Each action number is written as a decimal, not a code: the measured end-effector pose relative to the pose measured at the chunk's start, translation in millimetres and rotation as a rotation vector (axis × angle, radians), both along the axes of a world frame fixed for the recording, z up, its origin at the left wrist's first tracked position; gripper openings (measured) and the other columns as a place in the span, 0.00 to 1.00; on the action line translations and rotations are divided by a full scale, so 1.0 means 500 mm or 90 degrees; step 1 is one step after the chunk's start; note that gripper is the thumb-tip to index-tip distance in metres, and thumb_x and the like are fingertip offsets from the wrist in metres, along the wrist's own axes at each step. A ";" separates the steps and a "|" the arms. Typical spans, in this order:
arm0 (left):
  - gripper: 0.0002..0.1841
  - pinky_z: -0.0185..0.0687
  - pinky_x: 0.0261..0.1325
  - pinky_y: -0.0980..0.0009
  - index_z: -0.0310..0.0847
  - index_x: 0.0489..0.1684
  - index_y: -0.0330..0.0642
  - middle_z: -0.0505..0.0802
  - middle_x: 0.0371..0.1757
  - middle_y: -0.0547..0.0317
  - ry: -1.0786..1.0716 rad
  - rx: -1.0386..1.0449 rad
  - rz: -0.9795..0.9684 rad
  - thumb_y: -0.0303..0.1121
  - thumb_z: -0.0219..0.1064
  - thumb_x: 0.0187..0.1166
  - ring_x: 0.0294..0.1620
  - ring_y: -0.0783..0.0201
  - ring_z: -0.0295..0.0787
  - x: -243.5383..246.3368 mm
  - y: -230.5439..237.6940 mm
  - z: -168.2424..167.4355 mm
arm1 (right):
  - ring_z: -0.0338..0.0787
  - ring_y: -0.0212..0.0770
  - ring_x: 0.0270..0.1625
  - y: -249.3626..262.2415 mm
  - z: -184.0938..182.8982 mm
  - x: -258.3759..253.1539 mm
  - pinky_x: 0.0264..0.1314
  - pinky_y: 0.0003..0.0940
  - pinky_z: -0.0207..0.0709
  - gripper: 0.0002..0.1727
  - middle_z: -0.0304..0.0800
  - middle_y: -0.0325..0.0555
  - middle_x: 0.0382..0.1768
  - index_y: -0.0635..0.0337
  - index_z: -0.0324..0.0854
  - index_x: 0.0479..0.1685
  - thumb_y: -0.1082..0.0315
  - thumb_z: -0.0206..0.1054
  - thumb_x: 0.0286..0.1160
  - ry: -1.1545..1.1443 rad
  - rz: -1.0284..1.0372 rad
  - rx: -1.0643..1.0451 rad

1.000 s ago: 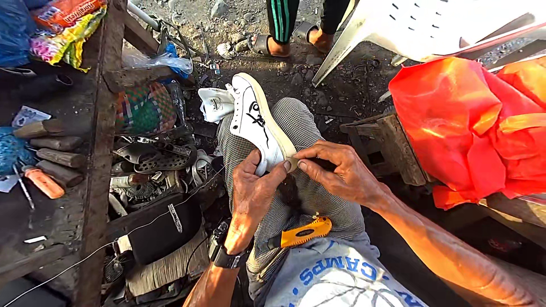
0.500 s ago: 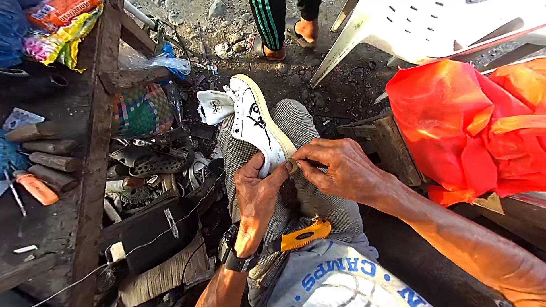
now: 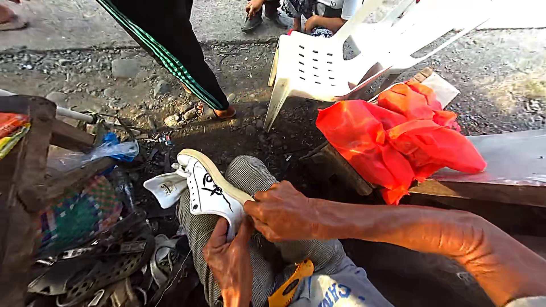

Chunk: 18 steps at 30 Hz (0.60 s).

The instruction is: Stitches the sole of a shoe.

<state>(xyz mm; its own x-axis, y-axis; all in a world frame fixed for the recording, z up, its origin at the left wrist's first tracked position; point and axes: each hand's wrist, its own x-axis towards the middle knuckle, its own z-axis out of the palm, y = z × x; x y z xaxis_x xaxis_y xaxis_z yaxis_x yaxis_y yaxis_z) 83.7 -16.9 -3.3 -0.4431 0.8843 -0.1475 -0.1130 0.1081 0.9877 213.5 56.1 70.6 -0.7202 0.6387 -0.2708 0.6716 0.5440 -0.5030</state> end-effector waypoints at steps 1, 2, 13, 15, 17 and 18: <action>0.07 0.88 0.36 0.77 0.84 0.27 0.42 0.90 0.25 0.70 -0.001 0.002 0.000 0.19 0.71 0.57 0.29 0.76 0.89 -0.001 0.001 -0.001 | 0.90 0.59 0.40 0.000 -0.001 -0.002 0.38 0.57 0.77 0.10 0.87 0.57 0.34 0.64 0.85 0.45 0.67 0.62 0.79 -0.006 0.003 0.006; 0.07 0.88 0.36 0.77 0.84 0.27 0.43 0.90 0.25 0.70 -0.001 0.003 -0.001 0.18 0.71 0.58 0.29 0.76 0.89 -0.001 0.001 -0.002 | 0.90 0.59 0.39 -0.001 -0.002 -0.004 0.38 0.57 0.77 0.10 0.87 0.57 0.34 0.65 0.84 0.46 0.67 0.62 0.79 -0.009 0.003 0.009; 0.06 0.87 0.36 0.78 0.84 0.30 0.42 0.90 0.26 0.69 0.032 0.013 -0.050 0.21 0.71 0.59 0.31 0.77 0.89 -0.010 -0.006 -0.007 | 0.89 0.59 0.44 0.012 -0.010 -0.015 0.44 0.58 0.76 0.11 0.86 0.57 0.35 0.66 0.81 0.48 0.67 0.60 0.80 -0.006 -0.017 -0.051; 0.08 0.87 0.38 0.78 0.84 0.33 0.42 0.91 0.28 0.69 0.060 0.000 -0.103 0.23 0.73 0.59 0.32 0.76 0.90 -0.025 -0.009 -0.003 | 0.89 0.59 0.44 0.021 -0.005 -0.011 0.45 0.59 0.76 0.11 0.86 0.57 0.34 0.66 0.81 0.48 0.67 0.60 0.80 -0.002 0.000 -0.064; 0.11 0.90 0.44 0.74 0.86 0.40 0.40 0.94 0.34 0.65 0.068 -0.009 -0.215 0.29 0.77 0.61 0.37 0.72 0.92 -0.063 -0.006 0.005 | 0.88 0.59 0.45 0.028 0.012 -0.005 0.47 0.59 0.76 0.11 0.86 0.57 0.36 0.66 0.80 0.50 0.67 0.61 0.80 -0.019 0.041 -0.061; 0.12 0.91 0.47 0.73 0.87 0.43 0.40 0.95 0.37 0.64 0.072 -0.006 -0.281 0.34 0.78 0.66 0.40 0.71 0.93 -0.088 -0.002 0.007 | 0.89 0.60 0.46 0.029 0.025 -0.003 0.47 0.59 0.75 0.12 0.86 0.58 0.37 0.67 0.81 0.51 0.67 0.63 0.80 -0.036 0.068 -0.045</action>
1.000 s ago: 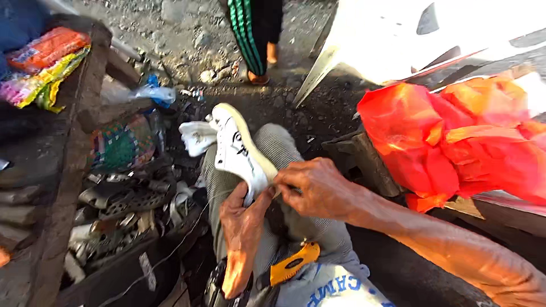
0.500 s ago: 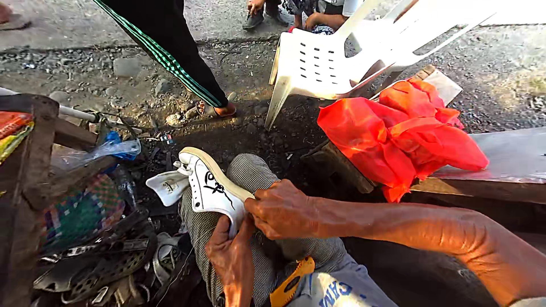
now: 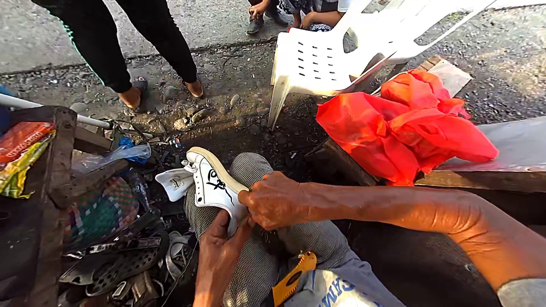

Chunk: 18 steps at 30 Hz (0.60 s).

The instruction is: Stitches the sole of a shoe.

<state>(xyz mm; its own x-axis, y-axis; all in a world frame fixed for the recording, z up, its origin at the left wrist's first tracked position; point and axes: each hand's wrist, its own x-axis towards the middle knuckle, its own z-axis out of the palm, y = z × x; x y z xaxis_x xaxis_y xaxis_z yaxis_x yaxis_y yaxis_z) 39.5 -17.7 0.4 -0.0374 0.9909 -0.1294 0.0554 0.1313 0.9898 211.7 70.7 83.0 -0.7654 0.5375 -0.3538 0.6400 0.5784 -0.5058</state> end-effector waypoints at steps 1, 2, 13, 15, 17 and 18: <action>0.13 0.90 0.48 0.73 0.88 0.45 0.42 0.95 0.38 0.66 0.016 0.011 -0.061 0.42 0.75 0.73 0.41 0.71 0.93 -0.026 0.006 0.000 | 0.88 0.60 0.46 -0.001 0.012 0.002 0.48 0.59 0.75 0.12 0.87 0.58 0.38 0.68 0.80 0.53 0.67 0.65 0.79 -0.018 0.027 0.023; 0.15 0.88 0.49 0.75 0.89 0.45 0.46 0.94 0.39 0.70 0.045 0.030 -0.113 0.49 0.69 0.80 0.41 0.75 0.91 -0.051 0.013 0.001 | 0.88 0.60 0.45 -0.002 0.020 0.004 0.47 0.58 0.75 0.13 0.86 0.59 0.38 0.68 0.80 0.53 0.68 0.66 0.78 -0.031 0.049 0.047; 0.05 0.79 0.62 0.78 0.94 0.35 0.58 0.91 0.51 0.72 0.195 0.240 -0.139 0.45 0.76 0.72 0.59 0.75 0.84 -0.112 0.062 0.012 | 0.88 0.58 0.38 0.033 0.016 0.060 0.40 0.55 0.74 0.10 0.85 0.56 0.32 0.64 0.83 0.48 0.66 0.62 0.82 0.053 0.092 0.133; 0.04 0.79 0.62 0.79 0.94 0.38 0.63 0.92 0.55 0.74 -0.070 0.221 -0.177 0.45 0.75 0.74 0.60 0.75 0.84 -0.108 0.058 0.019 | 0.87 0.58 0.37 0.033 0.014 0.064 0.39 0.55 0.73 0.10 0.84 0.55 0.32 0.64 0.83 0.47 0.66 0.62 0.82 0.059 0.092 0.133; 0.07 0.86 0.52 0.77 0.94 0.42 0.59 0.93 0.52 0.68 -0.381 0.183 -0.245 0.45 0.73 0.76 0.51 0.71 0.90 -0.090 0.056 0.009 | 0.87 0.57 0.36 0.030 0.003 0.067 0.37 0.54 0.74 0.09 0.84 0.54 0.30 0.63 0.83 0.45 0.66 0.62 0.82 0.076 0.089 0.146; 0.08 0.87 0.46 0.76 0.93 0.44 0.57 0.94 0.50 0.66 -0.482 0.160 -0.264 0.46 0.72 0.76 0.46 0.70 0.91 -0.081 0.056 0.002 | 0.87 0.57 0.35 0.028 -0.002 0.068 0.36 0.54 0.74 0.09 0.84 0.53 0.29 0.62 0.83 0.44 0.66 0.63 0.81 0.088 0.086 0.154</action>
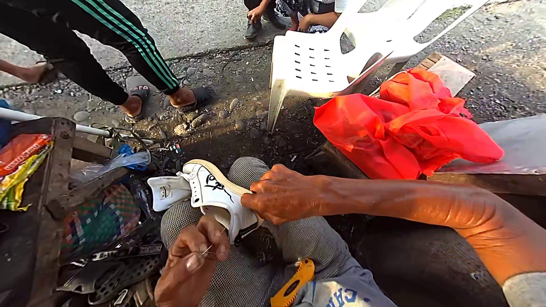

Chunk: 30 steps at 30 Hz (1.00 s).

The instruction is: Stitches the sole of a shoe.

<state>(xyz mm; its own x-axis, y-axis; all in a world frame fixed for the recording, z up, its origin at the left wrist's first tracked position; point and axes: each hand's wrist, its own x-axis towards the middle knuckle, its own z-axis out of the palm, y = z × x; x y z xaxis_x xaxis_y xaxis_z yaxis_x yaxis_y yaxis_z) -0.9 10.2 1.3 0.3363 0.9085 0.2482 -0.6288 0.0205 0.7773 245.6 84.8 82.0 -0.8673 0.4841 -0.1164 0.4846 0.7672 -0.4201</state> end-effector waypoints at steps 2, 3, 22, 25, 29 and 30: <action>0.08 0.87 0.46 0.75 0.94 0.44 0.55 0.95 0.47 0.64 -0.012 -0.028 0.013 0.44 0.71 0.78 0.44 0.70 0.92 0.003 0.005 -0.019 | 0.87 0.57 0.35 -0.002 -0.005 0.003 0.36 0.53 0.74 0.09 0.84 0.53 0.29 0.62 0.83 0.44 0.65 0.63 0.81 0.009 -0.001 -0.003; 0.07 0.88 0.49 0.75 0.94 0.44 0.55 0.95 0.46 0.65 0.065 -0.022 0.056 0.42 0.71 0.79 0.45 0.70 0.92 0.001 0.009 -0.026 | 0.88 0.57 0.35 -0.004 -0.005 0.004 0.36 0.54 0.74 0.09 0.84 0.53 0.30 0.62 0.83 0.45 0.65 0.63 0.81 0.007 -0.003 -0.011; 0.09 0.85 0.54 0.81 0.91 0.29 0.41 0.93 0.35 0.68 0.617 0.139 0.238 0.26 0.63 0.71 0.44 0.80 0.89 0.052 0.004 -0.028 | 0.86 0.53 0.29 -0.016 -0.043 0.008 0.29 0.49 0.73 0.08 0.82 0.51 0.26 0.62 0.83 0.40 0.67 0.62 0.78 0.079 -0.054 0.012; 0.09 0.86 0.51 0.82 0.91 0.28 0.42 0.93 0.34 0.69 0.605 0.118 0.221 0.26 0.64 0.71 0.42 0.81 0.89 0.050 0.005 -0.027 | 0.86 0.53 0.29 -0.020 -0.046 0.006 0.28 0.49 0.73 0.08 0.81 0.51 0.26 0.62 0.82 0.40 0.66 0.62 0.79 0.077 -0.065 0.011; 0.08 0.88 0.50 0.80 0.92 0.30 0.42 0.95 0.35 0.68 0.583 0.097 0.205 0.25 0.64 0.71 0.41 0.79 0.91 0.046 -0.002 -0.031 | 0.87 0.53 0.29 -0.033 -0.055 0.001 0.27 0.49 0.75 0.09 0.83 0.52 0.27 0.62 0.83 0.41 0.65 0.62 0.79 0.077 -0.091 0.030; 0.08 0.89 0.51 0.79 0.92 0.32 0.43 0.95 0.37 0.68 0.569 0.094 0.192 0.26 0.65 0.71 0.42 0.78 0.92 0.041 -0.003 -0.032 | 0.87 0.52 0.28 -0.037 -0.057 0.000 0.27 0.48 0.75 0.09 0.83 0.51 0.27 0.62 0.83 0.41 0.65 0.62 0.79 0.082 -0.099 0.041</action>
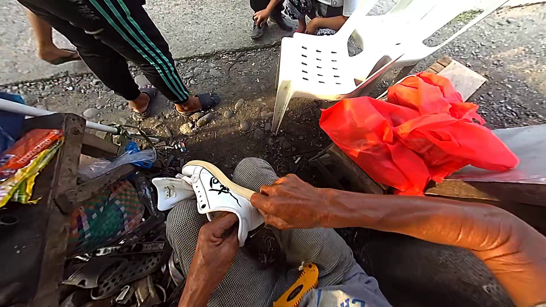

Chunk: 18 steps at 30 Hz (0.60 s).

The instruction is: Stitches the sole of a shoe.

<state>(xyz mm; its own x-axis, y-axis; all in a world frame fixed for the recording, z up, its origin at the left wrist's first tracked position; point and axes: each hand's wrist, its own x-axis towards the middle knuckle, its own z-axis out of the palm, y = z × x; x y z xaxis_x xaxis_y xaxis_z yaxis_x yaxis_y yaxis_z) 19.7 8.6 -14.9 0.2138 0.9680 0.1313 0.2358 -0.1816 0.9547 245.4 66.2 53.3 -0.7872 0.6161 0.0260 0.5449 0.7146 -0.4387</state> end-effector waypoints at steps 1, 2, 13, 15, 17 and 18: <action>0.08 0.90 0.52 0.78 0.93 0.34 0.43 0.96 0.38 0.67 -0.008 -0.003 -0.007 0.26 0.65 0.72 0.43 0.77 0.92 -0.004 -0.001 -0.001 | 0.87 0.52 0.28 -0.002 0.000 -0.002 0.26 0.47 0.75 0.09 0.84 0.51 0.27 0.62 0.83 0.41 0.65 0.62 0.79 0.000 -0.006 0.007; 0.08 0.90 0.52 0.78 0.93 0.35 0.43 0.96 0.39 0.67 -0.007 -0.001 -0.008 0.26 0.65 0.71 0.43 0.77 0.93 -0.007 -0.002 -0.002 | 0.88 0.53 0.28 -0.002 0.002 -0.005 0.27 0.48 0.76 0.09 0.84 0.51 0.27 0.62 0.83 0.42 0.65 0.62 0.80 -0.008 -0.007 0.007; 0.07 0.83 0.41 0.83 0.86 0.30 0.41 0.90 0.30 0.70 0.101 -0.025 0.005 0.27 0.61 0.70 0.34 0.83 0.86 -0.019 0.030 0.021 | 0.87 0.60 0.46 0.040 0.091 -0.049 0.43 0.50 0.77 0.12 0.84 0.62 0.43 0.75 0.78 0.54 0.77 0.52 0.86 -0.311 0.159 0.001; 0.07 0.84 0.42 0.84 0.86 0.30 0.42 0.90 0.30 0.71 0.076 -0.028 -0.003 0.26 0.61 0.69 0.35 0.83 0.87 -0.022 0.028 0.018 | 0.87 0.58 0.42 0.046 0.089 -0.042 0.41 0.48 0.76 0.11 0.83 0.60 0.39 0.74 0.79 0.51 0.76 0.54 0.86 -0.289 0.187 0.029; 0.07 0.86 0.43 0.83 0.87 0.31 0.42 0.91 0.31 0.71 0.049 -0.035 -0.006 0.26 0.61 0.70 0.35 0.83 0.88 -0.023 0.026 0.014 | 0.87 0.58 0.40 0.052 0.092 -0.037 0.41 0.50 0.76 0.10 0.84 0.60 0.37 0.74 0.79 0.50 0.75 0.55 0.86 -0.270 0.193 0.021; 0.07 0.86 0.44 0.82 0.87 0.32 0.42 0.92 0.32 0.71 0.035 -0.037 -0.008 0.25 0.61 0.70 0.36 0.82 0.88 -0.023 0.025 0.013 | 0.87 0.59 0.40 0.054 0.094 -0.035 0.41 0.51 0.76 0.10 0.84 0.60 0.37 0.74 0.80 0.50 0.74 0.56 0.86 -0.266 0.192 0.012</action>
<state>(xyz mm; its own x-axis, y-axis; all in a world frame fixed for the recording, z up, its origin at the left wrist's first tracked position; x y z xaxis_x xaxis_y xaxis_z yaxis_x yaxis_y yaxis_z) 8.3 21.2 -8.3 0.2313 0.9709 0.0624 0.2870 -0.1294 0.9492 227.8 93.1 100.4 -0.8755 0.3624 -0.3195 0.4393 0.8725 -0.2141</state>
